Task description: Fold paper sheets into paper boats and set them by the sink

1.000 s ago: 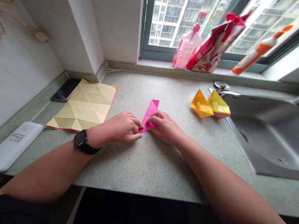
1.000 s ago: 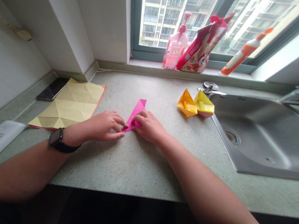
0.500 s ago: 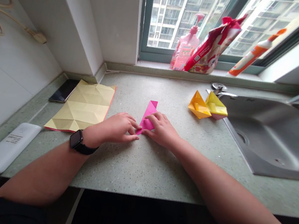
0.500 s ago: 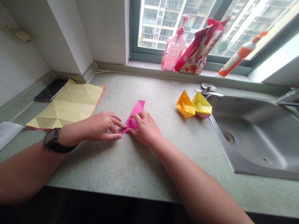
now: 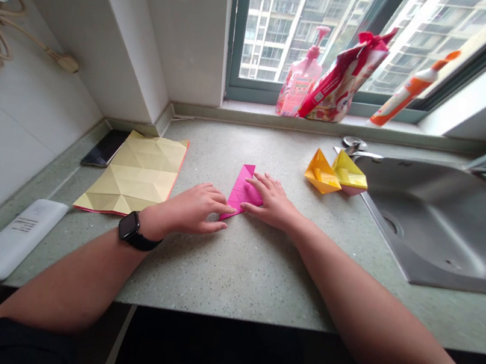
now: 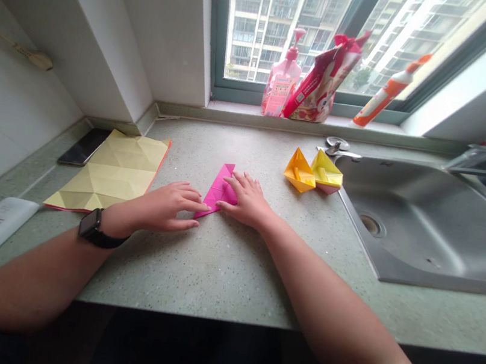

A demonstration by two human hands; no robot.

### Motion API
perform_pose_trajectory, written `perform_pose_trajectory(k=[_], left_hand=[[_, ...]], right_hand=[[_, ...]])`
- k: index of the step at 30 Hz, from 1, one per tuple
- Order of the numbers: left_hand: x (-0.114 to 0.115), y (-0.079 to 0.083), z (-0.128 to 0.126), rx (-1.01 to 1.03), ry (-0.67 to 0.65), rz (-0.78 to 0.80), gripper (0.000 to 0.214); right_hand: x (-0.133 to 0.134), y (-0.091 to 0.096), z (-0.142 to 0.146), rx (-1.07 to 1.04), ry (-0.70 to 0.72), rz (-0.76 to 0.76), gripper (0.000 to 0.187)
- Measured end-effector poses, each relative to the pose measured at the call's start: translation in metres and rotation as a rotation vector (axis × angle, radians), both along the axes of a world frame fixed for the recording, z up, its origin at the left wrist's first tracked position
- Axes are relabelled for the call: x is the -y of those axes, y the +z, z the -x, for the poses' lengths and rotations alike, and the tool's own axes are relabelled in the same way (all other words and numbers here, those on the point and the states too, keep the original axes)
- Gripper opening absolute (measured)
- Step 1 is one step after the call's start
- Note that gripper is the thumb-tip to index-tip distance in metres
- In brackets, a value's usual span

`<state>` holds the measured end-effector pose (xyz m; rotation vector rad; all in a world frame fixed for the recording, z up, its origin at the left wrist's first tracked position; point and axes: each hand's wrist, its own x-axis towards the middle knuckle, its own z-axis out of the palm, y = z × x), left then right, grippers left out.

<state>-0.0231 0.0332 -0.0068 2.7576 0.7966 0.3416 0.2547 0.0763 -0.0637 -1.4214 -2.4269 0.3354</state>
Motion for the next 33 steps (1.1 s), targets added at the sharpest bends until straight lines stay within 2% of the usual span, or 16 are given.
perform_pose_trajectory(k=[4, 7, 11, 15, 20, 26, 33], left_hand=[[0.003, -0.008, -0.004, -0.045, 0.016, -0.058, 0.032], [0.005, -0.010, -0.006, -0.081, 0.049, -0.085, 0.026], [0.007, -0.006, -0.006, -0.071, 0.144, -0.128, 0.014], [0.006, -0.004, -0.004, -0.056, 0.282, -0.191, 0.022], [0.000, -0.011, 0.001, -0.059, 0.451, -0.236, 0.021], [-0.005, -0.020, 0.004, -0.103, 0.477, -0.255, 0.025], [-0.002, -0.018, 0.000, -0.181, 0.524, -0.253, 0.041]], right_hand=[[-0.003, 0.002, 0.000, 0.001, -0.038, -0.039, 0.042], [-0.003, 0.001, -0.001, -0.001, -0.041, -0.074, 0.032], [-0.003, 0.002, -0.003, -0.003, -0.039, -0.088, 0.029], [0.000, 0.007, -0.002, 0.001, -0.028, -0.097, 0.025], [0.005, 0.013, 0.001, -0.008, 0.030, -0.098, 0.023], [0.007, 0.017, 0.002, -0.015, 0.032, -0.042, 0.020], [0.010, 0.022, 0.003, 0.005, 0.090, 0.021, 0.019]])
